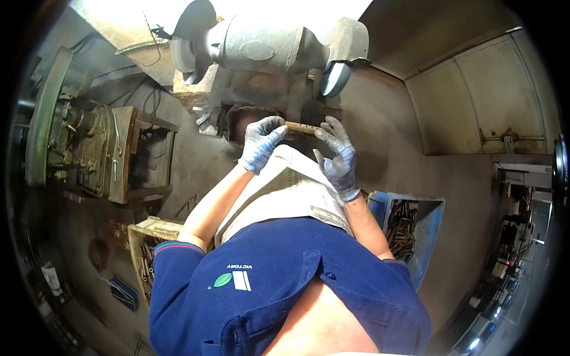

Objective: The person picks up metal parts from a bin and grinds them against a bench grinder one by one, then places them into a separate container.

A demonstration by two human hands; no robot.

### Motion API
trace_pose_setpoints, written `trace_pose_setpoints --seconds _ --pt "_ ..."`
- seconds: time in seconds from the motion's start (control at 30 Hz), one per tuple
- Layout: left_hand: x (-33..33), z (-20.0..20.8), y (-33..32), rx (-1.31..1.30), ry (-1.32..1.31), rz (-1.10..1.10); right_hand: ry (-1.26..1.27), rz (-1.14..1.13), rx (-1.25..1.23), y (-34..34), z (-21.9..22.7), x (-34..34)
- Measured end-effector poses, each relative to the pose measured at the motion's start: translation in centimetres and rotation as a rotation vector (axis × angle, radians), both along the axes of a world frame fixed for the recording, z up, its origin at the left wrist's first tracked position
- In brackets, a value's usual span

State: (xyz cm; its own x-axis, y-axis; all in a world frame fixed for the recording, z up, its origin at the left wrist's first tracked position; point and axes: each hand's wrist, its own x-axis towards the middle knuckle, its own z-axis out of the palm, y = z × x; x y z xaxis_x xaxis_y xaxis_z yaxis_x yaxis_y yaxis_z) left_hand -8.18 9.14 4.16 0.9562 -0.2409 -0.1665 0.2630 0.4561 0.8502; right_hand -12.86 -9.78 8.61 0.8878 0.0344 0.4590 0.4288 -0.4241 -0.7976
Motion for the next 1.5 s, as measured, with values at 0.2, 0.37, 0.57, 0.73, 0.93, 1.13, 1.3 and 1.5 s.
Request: trace_pose_setpoints --seconds 0.2,0.37,0.57,0.73,0.93,1.13,1.3,1.5 --pt "1.9 -1.0 -0.5 0.0 0.012 -0.044 -0.015 -0.139 -0.094 0.4 -0.9 0.1" --pt "3.0 -2.9 -0.8 0.072 -0.007 -0.099 0.005 -0.182 -0.055 0.5 -1.5 0.7" --pt "4.0 -2.8 -2.6 -0.033 0.086 -0.177 0.082 -0.3 -0.03 0.1 -3.0 0.5" --pt "5.9 -3.4 -4.1 0.22 -0.026 -0.183 0.011 -0.295 -0.033 -2.5 -5.4 1.7" --pt "7.4 -4.2 -6.8 0.169 0.026 -0.107 0.104 -0.278 0.326 -4.8 -7.9 3.8" --pt "8.4 -5.6 -9.1 0.06 0.179 -0.032 0.145 -0.251 0.261 -6.5 -8.3 5.6" --pt "8.8 -5.8 -11.1 -0.022 0.236 0.025 0.23 -0.221 0.375 -8.2 -9.3 6.7" --pt "9.4 -5.6 -12.5 -0.005 0.245 0.052 0.277 -0.2 0.33 -9.8 -9.9 7.8"
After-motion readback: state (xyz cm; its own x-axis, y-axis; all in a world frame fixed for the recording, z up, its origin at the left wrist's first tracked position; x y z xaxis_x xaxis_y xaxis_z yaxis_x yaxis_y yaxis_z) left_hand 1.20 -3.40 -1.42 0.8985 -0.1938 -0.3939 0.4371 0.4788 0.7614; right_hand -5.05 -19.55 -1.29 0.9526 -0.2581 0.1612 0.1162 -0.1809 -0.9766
